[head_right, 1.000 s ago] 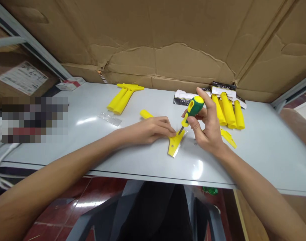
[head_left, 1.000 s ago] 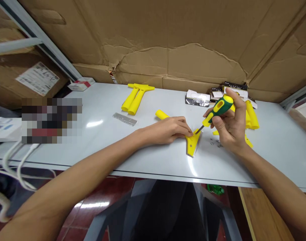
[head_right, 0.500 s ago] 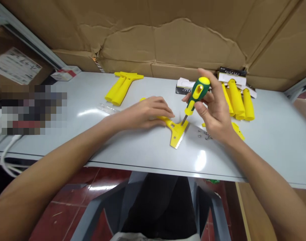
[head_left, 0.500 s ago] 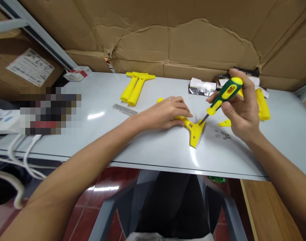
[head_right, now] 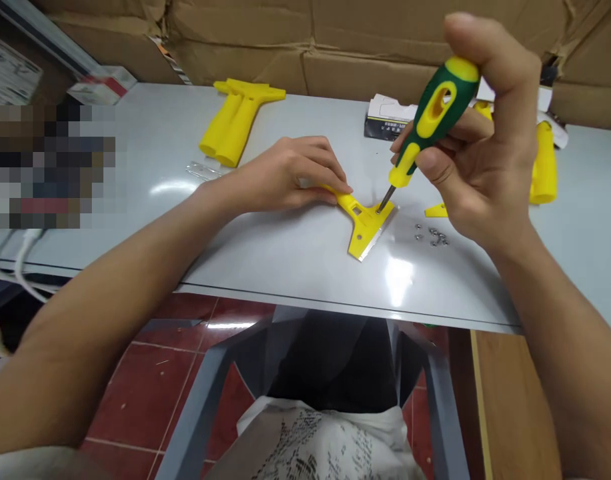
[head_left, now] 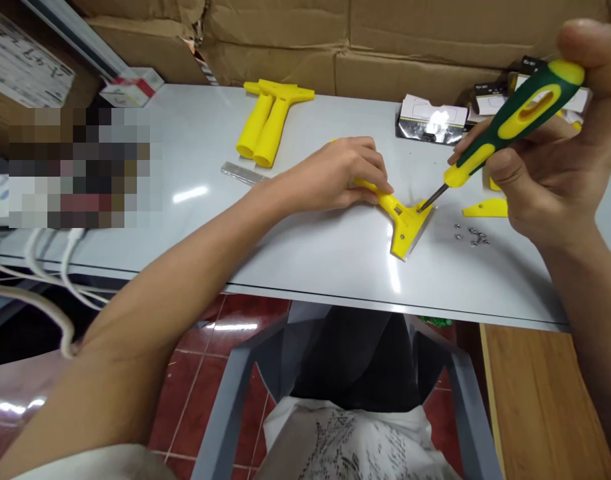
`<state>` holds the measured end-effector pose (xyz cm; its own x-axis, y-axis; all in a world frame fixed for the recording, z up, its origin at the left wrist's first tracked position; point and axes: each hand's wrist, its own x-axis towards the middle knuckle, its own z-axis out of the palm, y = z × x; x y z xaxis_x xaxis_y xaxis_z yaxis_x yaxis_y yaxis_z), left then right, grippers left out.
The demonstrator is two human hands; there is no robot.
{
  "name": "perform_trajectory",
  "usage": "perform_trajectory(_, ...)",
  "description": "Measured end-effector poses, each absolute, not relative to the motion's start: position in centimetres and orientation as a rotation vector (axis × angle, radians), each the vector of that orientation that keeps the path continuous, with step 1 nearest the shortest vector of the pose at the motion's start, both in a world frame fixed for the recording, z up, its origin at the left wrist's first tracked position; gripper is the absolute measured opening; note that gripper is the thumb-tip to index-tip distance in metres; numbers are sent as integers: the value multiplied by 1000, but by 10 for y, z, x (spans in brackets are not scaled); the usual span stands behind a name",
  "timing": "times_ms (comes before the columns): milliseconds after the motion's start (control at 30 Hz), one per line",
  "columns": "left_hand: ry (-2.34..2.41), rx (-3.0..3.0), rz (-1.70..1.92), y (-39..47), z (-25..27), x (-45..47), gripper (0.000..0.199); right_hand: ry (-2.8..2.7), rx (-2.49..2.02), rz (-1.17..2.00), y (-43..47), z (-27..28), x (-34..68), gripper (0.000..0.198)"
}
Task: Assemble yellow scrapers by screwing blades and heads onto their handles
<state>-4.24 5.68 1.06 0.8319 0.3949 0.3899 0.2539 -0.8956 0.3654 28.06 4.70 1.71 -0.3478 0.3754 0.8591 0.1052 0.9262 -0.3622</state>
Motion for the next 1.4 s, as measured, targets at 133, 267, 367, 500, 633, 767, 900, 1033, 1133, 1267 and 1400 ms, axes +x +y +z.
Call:
perform_trajectory(133,532,2681,675,55,11,-42,23,-1977,-308,361,53,12,278,106)
perform_trajectory(267,564,2668,666,53,11,-39,22,-1974,-367,398,34,16,272,85)
perform_trajectory(367,595,2670,651,51,12,-39,22,-1959,-345,400,29,16,271,80)
perform_trajectory(500,603,2711,595,48,14,-38,23,-1928,-387,392,32,16,271,82)
perform_trajectory(633,572,2791,536,40,16,-34,23,-1842,-485,285,23,15,266,102)
perform_trajectory(767,572,2995,469,24,17,-23,25,-1746,-697,93,5,13,256,97)
perform_trajectory(900,679,3244,406,4,18,-11,27,-1645,-865,-2,-5,12,253,79)
perform_trajectory(1033,695,3312,419,-4,18,-7,26,-1658,-878,-10,-3,13,255,64)
perform_trajectory(1133,694,3280,389,1,18,-10,24,-1727,-836,81,-4,15,256,59)
perform_trajectory(1267,685,3238,358,8,18,-13,22,-1811,-813,252,-6,17,259,74)
perform_trajectory(1400,677,3227,386,10,17,-13,24,-1793,-865,110,-4,17,262,71)
